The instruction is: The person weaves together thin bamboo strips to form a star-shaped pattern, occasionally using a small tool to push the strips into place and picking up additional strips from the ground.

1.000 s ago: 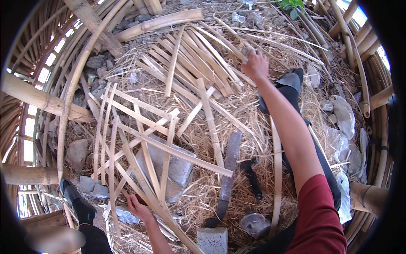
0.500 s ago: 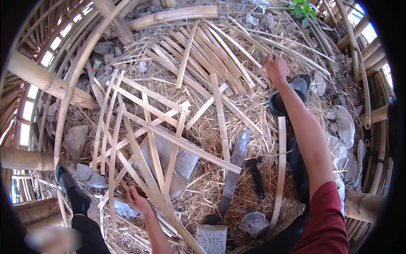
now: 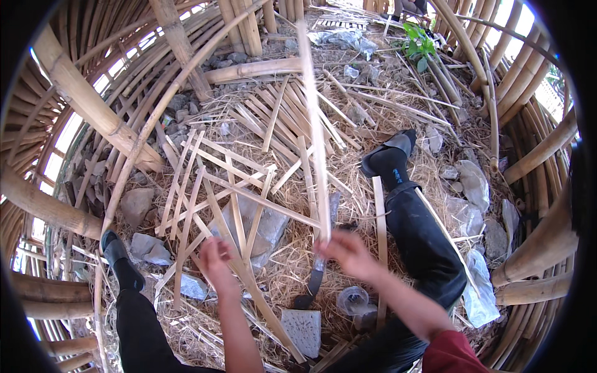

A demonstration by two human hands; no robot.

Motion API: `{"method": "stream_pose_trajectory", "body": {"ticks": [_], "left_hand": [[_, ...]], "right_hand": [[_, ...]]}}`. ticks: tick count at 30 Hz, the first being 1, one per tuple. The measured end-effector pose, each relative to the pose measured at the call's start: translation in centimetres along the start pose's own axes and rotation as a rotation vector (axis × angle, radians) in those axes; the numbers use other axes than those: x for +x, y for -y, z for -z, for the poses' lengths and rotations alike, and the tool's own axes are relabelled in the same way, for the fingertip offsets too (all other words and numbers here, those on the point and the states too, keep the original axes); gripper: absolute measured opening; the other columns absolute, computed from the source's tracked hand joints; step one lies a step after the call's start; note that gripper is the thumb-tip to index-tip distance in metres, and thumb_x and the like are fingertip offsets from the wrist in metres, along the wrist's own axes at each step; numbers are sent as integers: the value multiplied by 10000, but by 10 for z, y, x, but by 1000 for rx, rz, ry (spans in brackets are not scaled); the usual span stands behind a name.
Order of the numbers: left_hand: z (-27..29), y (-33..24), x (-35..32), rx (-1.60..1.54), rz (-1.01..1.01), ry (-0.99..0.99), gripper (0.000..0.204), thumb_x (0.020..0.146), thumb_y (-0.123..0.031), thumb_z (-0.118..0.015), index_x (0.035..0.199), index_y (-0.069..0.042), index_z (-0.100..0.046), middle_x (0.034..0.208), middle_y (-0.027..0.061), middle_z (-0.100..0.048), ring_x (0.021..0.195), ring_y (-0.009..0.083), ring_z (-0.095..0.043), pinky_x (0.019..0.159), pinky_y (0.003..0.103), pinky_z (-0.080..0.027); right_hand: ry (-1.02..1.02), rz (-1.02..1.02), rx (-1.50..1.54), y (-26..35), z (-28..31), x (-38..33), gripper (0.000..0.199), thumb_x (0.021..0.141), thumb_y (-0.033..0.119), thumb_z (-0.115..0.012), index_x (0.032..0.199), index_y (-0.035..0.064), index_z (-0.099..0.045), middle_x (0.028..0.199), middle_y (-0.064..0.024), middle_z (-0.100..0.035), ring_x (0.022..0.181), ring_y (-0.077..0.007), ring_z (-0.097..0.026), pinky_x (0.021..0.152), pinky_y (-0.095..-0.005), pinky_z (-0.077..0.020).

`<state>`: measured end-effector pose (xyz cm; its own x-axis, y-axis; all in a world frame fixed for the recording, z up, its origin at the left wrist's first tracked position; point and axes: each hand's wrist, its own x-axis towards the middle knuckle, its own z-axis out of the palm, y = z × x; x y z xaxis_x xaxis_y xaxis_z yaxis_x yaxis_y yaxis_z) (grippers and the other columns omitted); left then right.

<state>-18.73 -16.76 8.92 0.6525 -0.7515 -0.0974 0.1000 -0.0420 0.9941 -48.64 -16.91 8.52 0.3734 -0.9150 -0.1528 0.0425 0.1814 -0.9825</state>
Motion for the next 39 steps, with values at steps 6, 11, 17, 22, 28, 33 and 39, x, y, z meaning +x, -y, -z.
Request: {"method": "stream_pose_trajectory", "body": {"ticks": [6,11,17,22,28,33,39], "left_hand": [[-52,-44,-64,-236,299,409,426,1083,-407,-483,1184,-14,-611,910,70,-674,763,162,-636,696,330,-510],[-41,-42,-89,-188,240,451,373,1120,-338,-430,1070,-29,-634,736,49,-609,500,122,-505,480,244,-430],[-23,-46,-87,325,-61,415,415,1083,-427,-499,1002,-44,-636,699,10,-574,537,72,-475,451,215,-397],[6,-32,-41,487,-162,371,421,1066,-364,-556,855,-10,-644,676,15,-578,589,95,-485,568,287,-391],[25,-52,20,604,-188,396,394,1056,-327,-579,846,1,-635,646,24,-575,589,92,-500,566,287,-403],[45,-38,61,467,-126,252,356,1080,-341,-531,906,-41,-610,641,3,-531,535,78,-480,480,246,-384],[46,1,69,319,-6,95,377,1084,-382,-510,935,-49,-604,663,14,-503,494,83,-432,453,236,-329]], "right_hand": [[199,-150,331,-73,-107,-118,327,1070,262,-590,1254,-2,-650,1110,-67,-714,992,-113,-631,846,-292,-521],[313,-102,-181,-71,-103,-144,381,1051,315,-610,1224,-19,-668,1188,-86,-707,1004,-191,-677,896,-341,-533],[-199,-84,-181,-36,-16,-72,483,1003,381,-665,1305,7,-619,1220,-154,-698,1053,-233,-687,909,-372,-553],[-498,-35,-525,-49,111,44,468,991,392,-633,1179,-34,-669,1169,-250,-701,1138,-371,-668,967,-437,-510],[-797,102,-1092,-44,217,190,182,907,175,-628,994,29,-692,952,-221,-731,938,-409,-704,836,-490,-550],[-836,-97,-1346,-54,245,267,209,883,231,-649,1008,73,-704,1062,-205,-729,1049,-409,-677,867,-541,-533],[-888,-79,-1408,-67,262,274,224,865,242,-717,1009,79,-662,1052,-187,-720,1043,-396,-685,856,-545,-536]]}}
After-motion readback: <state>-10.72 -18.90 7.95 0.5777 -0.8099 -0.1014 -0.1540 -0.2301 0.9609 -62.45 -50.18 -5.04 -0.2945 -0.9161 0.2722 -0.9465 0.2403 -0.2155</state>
